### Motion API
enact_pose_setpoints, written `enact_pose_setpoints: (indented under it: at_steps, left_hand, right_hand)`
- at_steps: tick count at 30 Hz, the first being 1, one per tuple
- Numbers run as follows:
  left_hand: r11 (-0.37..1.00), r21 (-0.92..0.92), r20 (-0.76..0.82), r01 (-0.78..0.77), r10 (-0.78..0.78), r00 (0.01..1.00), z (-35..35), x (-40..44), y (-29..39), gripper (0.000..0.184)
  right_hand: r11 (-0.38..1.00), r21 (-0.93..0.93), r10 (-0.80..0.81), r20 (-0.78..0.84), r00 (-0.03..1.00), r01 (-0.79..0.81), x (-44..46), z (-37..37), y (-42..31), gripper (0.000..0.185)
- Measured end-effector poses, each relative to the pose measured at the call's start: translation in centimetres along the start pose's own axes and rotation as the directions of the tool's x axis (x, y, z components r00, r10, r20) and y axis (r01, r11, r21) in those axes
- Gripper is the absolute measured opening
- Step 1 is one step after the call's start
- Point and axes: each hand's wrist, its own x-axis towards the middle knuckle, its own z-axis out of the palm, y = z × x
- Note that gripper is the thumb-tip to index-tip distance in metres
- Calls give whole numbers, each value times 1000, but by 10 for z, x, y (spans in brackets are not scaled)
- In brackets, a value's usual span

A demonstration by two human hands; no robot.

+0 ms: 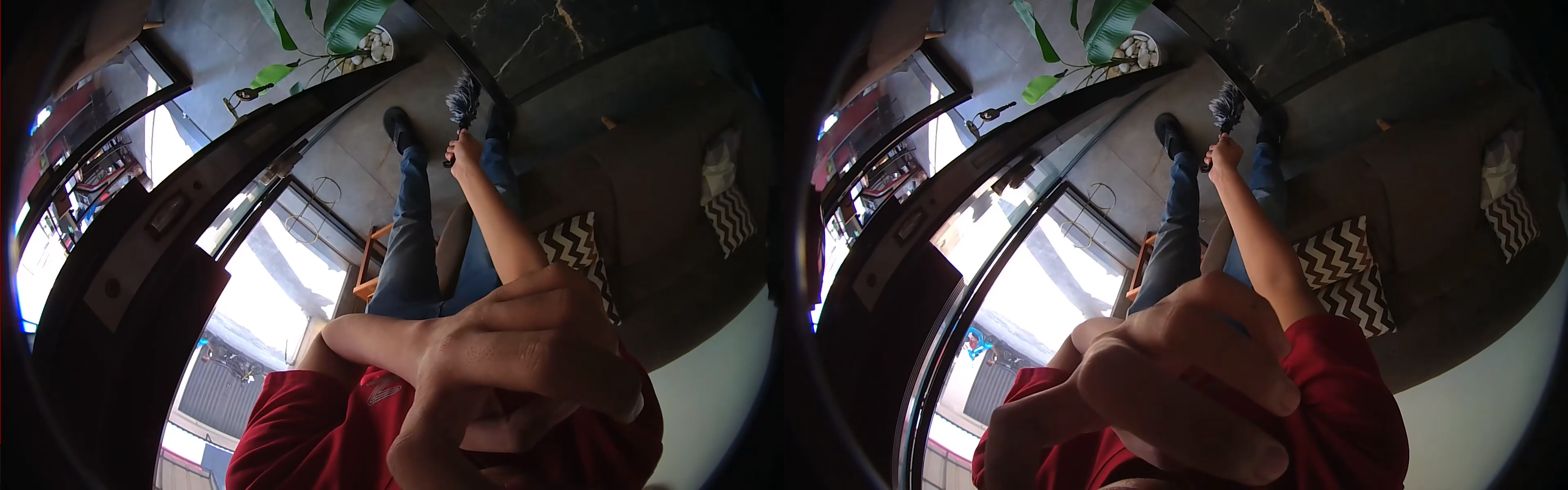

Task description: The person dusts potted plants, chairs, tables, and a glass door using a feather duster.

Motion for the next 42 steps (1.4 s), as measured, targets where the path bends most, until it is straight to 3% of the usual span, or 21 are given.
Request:
enact_pose_setpoints:
  at_steps: [6, 9, 10, 12, 14, 16, 18, 21, 24, 25, 27, 28, 30, 31, 33, 34, 36, 37, 39, 40, 42]
  left_hand:
    - [947, 10, -107, 321, -318, 942, 12, -20, 13, 20]
    - [972, 65, 68, 224, -228, 971, -3, -21, 8, 25]
    - [973, 66, 66, 219, -224, 972, -9, -19, 8, 25]
    - [956, 145, 242, 255, -284, 928, -19, -9, 6, 29]
    - [962, 263, 355, -68, -31, 934, -29, -7, -12, 33]
    - [881, 462, 373, 101, -296, 879, -61, -16, -28, 36]
    - [691, 644, 131, 328, -522, 843, -90, -27, -49, 44]
    - [412, 753, -193, 513, -607, 771, -163, -62, -106, 33]
    - [246, 786, -353, 567, -574, 739, -250, -101, -168, 29]
    - [254, 803, -320, 539, -579, 750, -270, -107, -182, 29]
    - [32, 921, -321, 388, -501, 804, -298, -118, -200, 31]
    - [36, 929, -300, 368, -510, 807, -310, -122, -207, 31]
    - [100, 813, -383, 574, -650, 656, -332, -125, -219, 43]
    - [106, 823, -368, 558, -649, 666, -343, -127, -226, 43]
    - [46, 835, -309, 549, -786, 536, -366, -130, -240, 51]
    - [45, 844, -299, 535, -788, 538, -371, -130, -242, 51]
    - [60, 704, -415, 708, -774, 478, -352, -112, -231, 58]
    - [61, 715, -403, 696, -778, 482, -340, -102, -222, 58]
    - [113, 384, -439, 916, -851, 289, -325, -90, -209, 66]
    - [109, 397, -432, 911, -854, 290, -322, -89, -205, 66]
    - [99, 431, -453, 897, -836, 310, -323, -89, -203, 74]
  right_hand:
    - [999, -30, 14, 33, 999, -13, 14, 2, -5, 14]
    - [997, -73, 12, 19, 1000, -10, 15, 5, -7, 14]
    - [997, -78, 11, 21, 1000, -9, 16, 6, -7, 14]
    - [996, -88, 3, 49, 999, 2, 18, 6, -5, 14]
    - [991, -135, -5, 56, 998, 13, 18, 10, -2, 15]
    - [983, -181, -27, 68, 997, 39, 26, 11, -3, 17]
    - [938, -299, -130, 160, 979, 173, 47, 7, 1, 17]
    - [871, -467, -109, 124, 986, 155, 22, 22, -31, 30]
    - [876, -421, -186, 157, 970, 236, 18, 27, -44, 32]
    - [897, -397, -122, 204, 971, 196, 27, 25, -47, 33]
    - [913, -354, -121, 241, 963, 203, 46, 28, -49, 29]
    - [916, -347, -103, 276, 956, 199, 55, 29, -46, 25]
    - [888, -350, -199, 293, 935, 298, 62, 38, -42, 31]
    - [844, -393, -238, 335, 912, 364, 74, 45, -41, 32]
    - [797, -417, -282, 384, 880, 437, 97, 69, -36, 33]
    - [735, -495, -326, 342, 881, 464, 106, 80, -33, 34]
    - [675, -555, -386, 296, 874, 486, 110, 96, -33, 35]
    - [548, -628, -472, 315, 824, 554, 104, 105, -37, 32]
    - [220, -728, -631, 402, 663, 650, 118, 118, -42, 31]
    - [229, -723, -639, 393, 661, 651, 132, 121, -45, 31]
    - [486, -678, -389, 397, 831, 551, 90, 138, -74, 35]
